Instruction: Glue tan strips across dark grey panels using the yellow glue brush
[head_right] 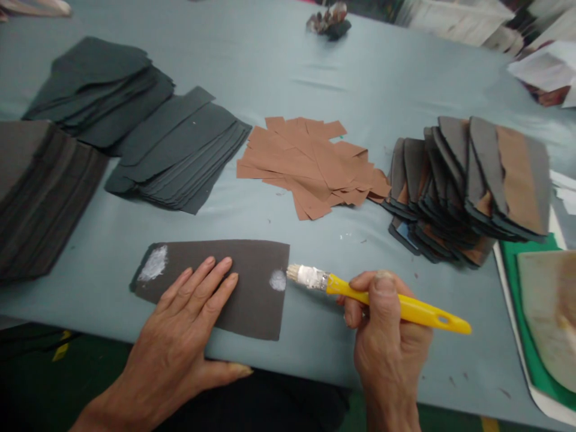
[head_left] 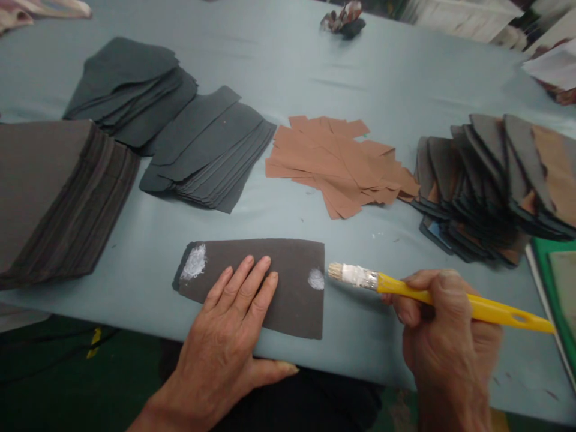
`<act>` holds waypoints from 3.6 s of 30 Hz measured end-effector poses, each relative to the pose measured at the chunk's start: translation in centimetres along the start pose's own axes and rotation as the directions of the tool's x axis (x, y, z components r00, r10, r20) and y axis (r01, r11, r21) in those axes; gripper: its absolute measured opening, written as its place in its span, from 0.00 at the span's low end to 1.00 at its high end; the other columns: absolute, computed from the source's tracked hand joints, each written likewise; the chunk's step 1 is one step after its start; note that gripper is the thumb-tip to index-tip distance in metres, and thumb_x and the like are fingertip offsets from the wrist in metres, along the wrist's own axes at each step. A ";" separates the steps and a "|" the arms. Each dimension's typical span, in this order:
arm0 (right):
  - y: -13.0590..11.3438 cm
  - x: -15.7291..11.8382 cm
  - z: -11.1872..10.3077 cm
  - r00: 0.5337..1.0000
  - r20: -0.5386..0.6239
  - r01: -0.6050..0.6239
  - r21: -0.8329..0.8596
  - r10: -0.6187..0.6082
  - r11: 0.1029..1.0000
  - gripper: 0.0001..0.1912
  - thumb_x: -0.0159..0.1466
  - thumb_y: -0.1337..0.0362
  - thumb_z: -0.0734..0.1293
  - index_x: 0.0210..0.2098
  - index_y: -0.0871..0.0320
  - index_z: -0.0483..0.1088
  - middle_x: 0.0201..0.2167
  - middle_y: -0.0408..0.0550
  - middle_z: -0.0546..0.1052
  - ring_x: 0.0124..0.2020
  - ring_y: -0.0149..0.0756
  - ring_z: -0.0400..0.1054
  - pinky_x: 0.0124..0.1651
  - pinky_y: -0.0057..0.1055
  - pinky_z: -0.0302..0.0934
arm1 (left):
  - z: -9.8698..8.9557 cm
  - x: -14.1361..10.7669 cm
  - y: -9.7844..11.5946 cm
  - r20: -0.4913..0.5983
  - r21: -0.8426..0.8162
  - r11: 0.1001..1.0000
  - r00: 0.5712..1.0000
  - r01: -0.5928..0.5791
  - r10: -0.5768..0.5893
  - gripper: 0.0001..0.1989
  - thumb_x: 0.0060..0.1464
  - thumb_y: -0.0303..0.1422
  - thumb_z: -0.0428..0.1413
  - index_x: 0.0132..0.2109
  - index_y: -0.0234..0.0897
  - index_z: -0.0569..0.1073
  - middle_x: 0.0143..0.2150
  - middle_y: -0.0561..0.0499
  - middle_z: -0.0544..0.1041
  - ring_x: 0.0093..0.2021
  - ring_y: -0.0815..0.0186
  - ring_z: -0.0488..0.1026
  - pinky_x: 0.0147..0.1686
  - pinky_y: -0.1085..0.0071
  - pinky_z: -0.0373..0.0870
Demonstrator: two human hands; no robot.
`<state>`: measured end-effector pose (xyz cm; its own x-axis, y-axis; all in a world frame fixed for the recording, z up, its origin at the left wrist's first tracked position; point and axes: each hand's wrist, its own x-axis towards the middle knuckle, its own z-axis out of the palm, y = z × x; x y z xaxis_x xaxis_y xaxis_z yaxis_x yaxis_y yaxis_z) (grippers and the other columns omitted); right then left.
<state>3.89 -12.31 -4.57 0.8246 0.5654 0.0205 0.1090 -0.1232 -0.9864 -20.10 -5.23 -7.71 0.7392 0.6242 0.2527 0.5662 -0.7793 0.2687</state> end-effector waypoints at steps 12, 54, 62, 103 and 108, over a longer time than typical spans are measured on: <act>-0.5 -1.0 1.7 0.983 0.169 0.086 -0.085 -0.070 0.993 0.25 0.72 0.43 0.66 0.28 0.56 0.72 0.13 0.36 0.65 0.15 0.26 0.59 0.20 0.24 0.54 | 0.1 -0.1 0.0 -0.010 -0.018 1.000 1.000 0.011 -0.011 0.47 0.61 0.64 0.53 0.68 0.27 0.69 0.73 0.36 0.68 0.74 0.47 0.63 0.78 0.59 0.42; -0.3 -0.9 0.0 0.995 0.077 0.070 -0.156 -0.059 0.985 0.25 0.70 0.42 0.68 0.28 0.56 0.72 0.13 0.37 0.64 0.14 0.26 0.56 0.18 0.26 0.50 | -0.2 0.1 -0.1 0.020 0.087 0.995 0.998 -0.054 0.052 0.49 0.56 0.63 0.59 0.68 0.26 0.67 0.72 0.33 0.69 0.71 0.42 0.67 0.74 0.52 0.53; 0.1 -0.6 0.8 0.997 0.076 -0.014 0.007 0.014 1.000 0.21 0.69 0.44 0.69 0.31 0.54 0.73 0.15 0.35 0.65 0.19 0.30 0.63 0.29 0.29 0.64 | -0.4 0.1 -0.1 0.028 0.073 0.995 0.998 -0.062 0.060 0.50 0.54 0.63 0.61 0.68 0.24 0.68 0.72 0.32 0.68 0.72 0.42 0.66 0.76 0.55 0.45; 1.0 0.9 1.5 0.980 0.108 -0.192 0.258 0.170 0.947 0.23 0.62 0.42 0.74 0.29 0.53 0.68 0.11 0.29 0.57 0.14 0.26 0.55 0.28 0.28 0.64 | 0.0 0.0 0.2 -0.002 -0.021 1.000 1.000 0.016 -0.016 0.50 0.53 0.63 0.63 0.67 0.27 0.70 0.73 0.35 0.68 0.73 0.45 0.64 0.78 0.58 0.42; 0.3 1.7 0.5 0.952 0.075 -0.304 0.358 0.297 0.883 0.27 0.54 0.43 0.79 0.28 0.52 0.63 0.10 0.26 0.53 0.12 0.24 0.45 0.25 0.28 0.62 | 0.2 0.1 0.1 -0.023 -0.009 1.000 1.000 -0.001 0.001 0.49 0.55 0.64 0.60 0.67 0.27 0.70 0.72 0.35 0.69 0.72 0.46 0.66 0.78 0.60 0.41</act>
<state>5.04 -10.97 -4.91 0.7757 0.5626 -0.2860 -0.3533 0.0115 -0.9354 -19.86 -5.29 -7.84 0.7313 0.6246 0.2739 0.5622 -0.7794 0.2765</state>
